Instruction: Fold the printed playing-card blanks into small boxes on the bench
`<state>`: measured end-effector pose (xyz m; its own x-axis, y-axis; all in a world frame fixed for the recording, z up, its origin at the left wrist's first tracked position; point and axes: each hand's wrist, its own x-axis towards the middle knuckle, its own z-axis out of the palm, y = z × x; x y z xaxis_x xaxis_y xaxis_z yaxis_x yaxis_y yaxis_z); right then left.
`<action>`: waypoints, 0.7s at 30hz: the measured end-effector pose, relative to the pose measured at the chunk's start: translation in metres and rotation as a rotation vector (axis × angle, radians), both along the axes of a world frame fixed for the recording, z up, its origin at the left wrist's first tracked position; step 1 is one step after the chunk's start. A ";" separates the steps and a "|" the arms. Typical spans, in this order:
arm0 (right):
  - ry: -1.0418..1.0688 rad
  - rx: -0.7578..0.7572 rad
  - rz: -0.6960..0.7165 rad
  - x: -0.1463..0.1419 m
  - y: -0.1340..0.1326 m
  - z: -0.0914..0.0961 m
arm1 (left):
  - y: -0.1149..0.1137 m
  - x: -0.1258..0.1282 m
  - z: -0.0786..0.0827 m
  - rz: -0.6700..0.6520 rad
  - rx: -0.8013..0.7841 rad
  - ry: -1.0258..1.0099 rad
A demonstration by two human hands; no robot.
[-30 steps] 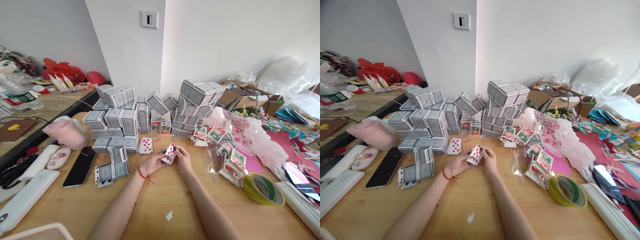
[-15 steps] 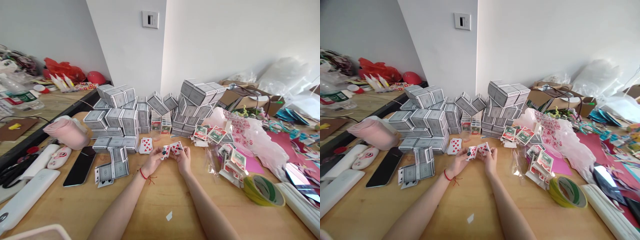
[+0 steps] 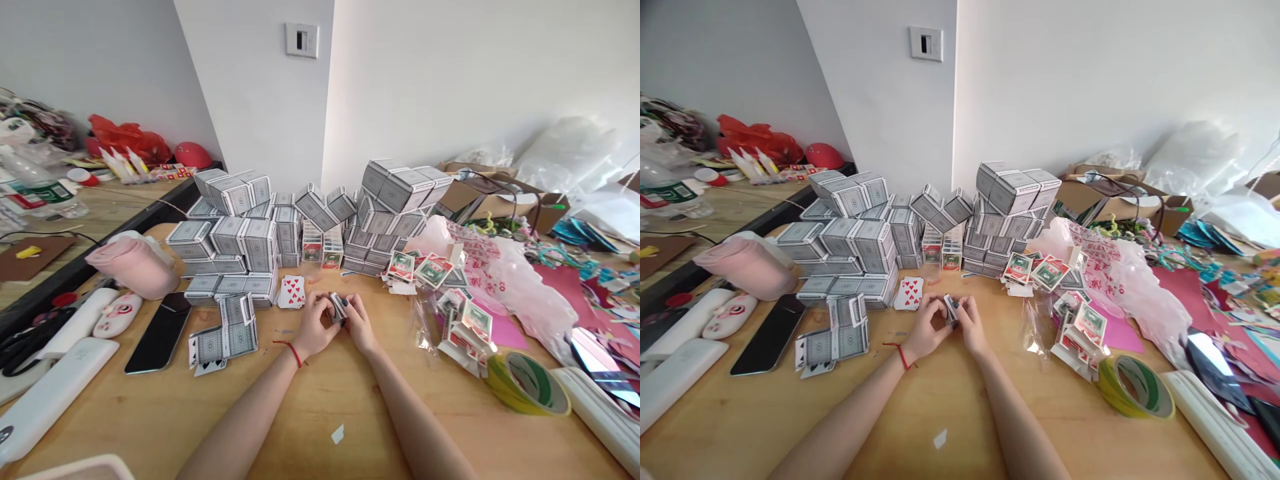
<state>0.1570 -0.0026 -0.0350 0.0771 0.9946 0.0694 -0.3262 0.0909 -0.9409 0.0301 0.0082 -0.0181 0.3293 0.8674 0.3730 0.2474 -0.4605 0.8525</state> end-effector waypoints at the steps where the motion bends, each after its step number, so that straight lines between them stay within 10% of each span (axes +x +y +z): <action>1: -0.006 -0.011 -0.012 -0.001 0.000 0.000 | 0.000 0.000 -0.001 0.003 0.013 0.016; 21: -0.425 0.135 -0.112 -0.005 -0.003 0.008 | 0.002 -0.003 -0.003 0.045 0.069 0.151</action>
<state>0.1518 -0.0061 -0.0273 0.1202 0.9615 0.2469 0.1052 0.2350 -0.9663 0.0266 0.0101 -0.0206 0.3477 0.8565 0.3814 0.3921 -0.5023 0.7706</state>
